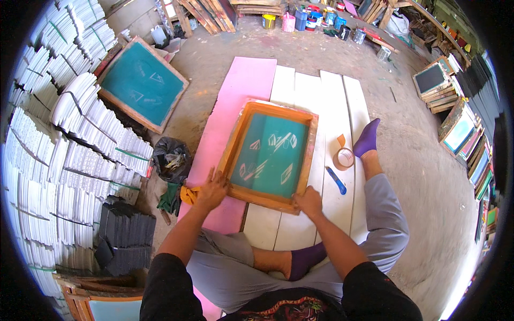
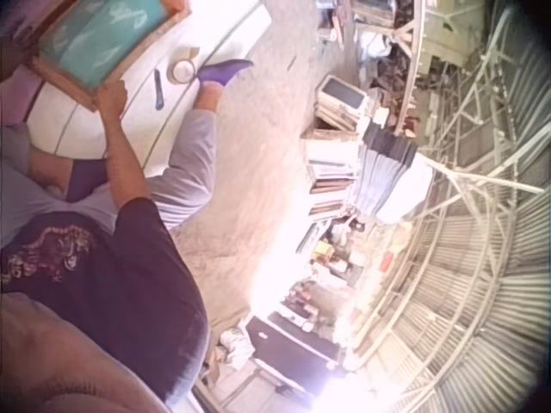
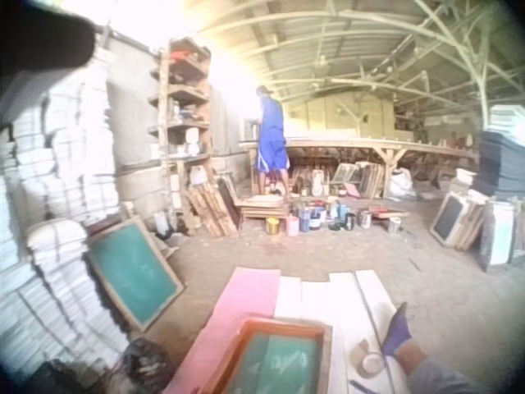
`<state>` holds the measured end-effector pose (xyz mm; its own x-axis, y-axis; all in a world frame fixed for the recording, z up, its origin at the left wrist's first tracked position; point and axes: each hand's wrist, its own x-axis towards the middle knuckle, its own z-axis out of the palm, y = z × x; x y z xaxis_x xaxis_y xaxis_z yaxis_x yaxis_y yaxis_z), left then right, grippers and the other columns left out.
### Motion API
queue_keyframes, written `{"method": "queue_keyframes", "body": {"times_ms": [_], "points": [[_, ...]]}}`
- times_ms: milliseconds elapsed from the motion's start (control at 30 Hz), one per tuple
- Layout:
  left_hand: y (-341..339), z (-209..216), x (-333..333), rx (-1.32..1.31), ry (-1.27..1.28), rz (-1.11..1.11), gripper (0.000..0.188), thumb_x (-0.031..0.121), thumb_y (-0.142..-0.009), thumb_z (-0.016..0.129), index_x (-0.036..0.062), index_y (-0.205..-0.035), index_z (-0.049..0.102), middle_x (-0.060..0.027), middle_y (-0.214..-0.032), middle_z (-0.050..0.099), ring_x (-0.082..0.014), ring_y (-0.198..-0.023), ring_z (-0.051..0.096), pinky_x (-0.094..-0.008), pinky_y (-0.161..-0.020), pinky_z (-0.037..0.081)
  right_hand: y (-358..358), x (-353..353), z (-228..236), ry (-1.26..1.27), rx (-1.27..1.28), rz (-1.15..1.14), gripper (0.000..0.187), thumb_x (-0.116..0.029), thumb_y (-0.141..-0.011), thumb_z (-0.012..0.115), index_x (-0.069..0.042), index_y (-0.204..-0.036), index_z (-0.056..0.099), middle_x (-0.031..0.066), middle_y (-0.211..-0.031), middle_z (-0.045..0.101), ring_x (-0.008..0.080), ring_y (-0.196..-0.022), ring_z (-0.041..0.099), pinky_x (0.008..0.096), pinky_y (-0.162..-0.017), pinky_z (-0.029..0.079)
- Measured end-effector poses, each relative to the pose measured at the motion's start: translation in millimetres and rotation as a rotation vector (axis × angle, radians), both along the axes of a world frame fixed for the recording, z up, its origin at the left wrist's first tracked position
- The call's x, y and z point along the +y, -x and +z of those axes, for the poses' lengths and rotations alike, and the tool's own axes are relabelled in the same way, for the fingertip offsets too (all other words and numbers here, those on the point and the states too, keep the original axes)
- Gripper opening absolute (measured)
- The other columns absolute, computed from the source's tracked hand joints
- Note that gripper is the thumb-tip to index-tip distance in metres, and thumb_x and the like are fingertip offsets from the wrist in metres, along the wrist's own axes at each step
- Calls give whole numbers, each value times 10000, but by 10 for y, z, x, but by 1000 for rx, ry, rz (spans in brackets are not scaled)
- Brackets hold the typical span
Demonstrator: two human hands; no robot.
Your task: The person sits on the floor and applies masking tape to the edges of a small chalkboard frame. They use a utility knife to cut the tape and smooth it down along the frame's perimeter.
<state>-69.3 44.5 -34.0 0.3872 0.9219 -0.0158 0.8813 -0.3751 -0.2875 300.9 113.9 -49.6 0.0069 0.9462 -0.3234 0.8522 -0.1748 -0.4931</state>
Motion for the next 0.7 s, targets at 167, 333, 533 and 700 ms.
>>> {"method": "queue_keyframes", "body": {"times_ms": [167, 333, 533, 700], "points": [[387, -94, 123, -70, -126, 386, 312, 252, -895, 614, 92, -1140, 722, -166, -1453, 524, -378, -1310, 512, -568, -1141, 365, 510, -310, 9, 93, 87, 103, 593, -531, -818, 773, 36, -967, 682, 270, -917, 727, 422, -879, 726, 476, -768, 574], [-98, 158, 56, -594, 191, 958, 544, 492, -917, 637, 6, -1159, 671, -256, -1197, 671, -422, -1100, 662, -506, -873, 548, 175, 247, -15, -253, 10, 293, 322, -325, -861, 695, -45, -1021, 700, 194, -900, 708, 368, -836, 705, 480, -739, 563], [-310, 118, 17, -628, 433, 1060, 793, 708, -893, 587, -44, -1118, 694, -270, -974, 731, -431, -943, 715, -522, -816, 558, -39, 1541, 312, -266, -575, 475, 623, -121, -857, 616, -168, -1463, 480, 160, -1100, 662, 359, -998, 675, 480, -789, 580], [-286, 67, 87, -670, 553, 1089, 827, 742, -884, 564, -51, -1034, 741, -278, -993, 731, -428, -965, 715, -516, -828, 552, -73, 2087, 307, -159, -728, 546, 674, -124, -873, 633, -223, -1514, 448, 164, -1174, 681, 339, -1069, 683, 460, -831, 580]]}}
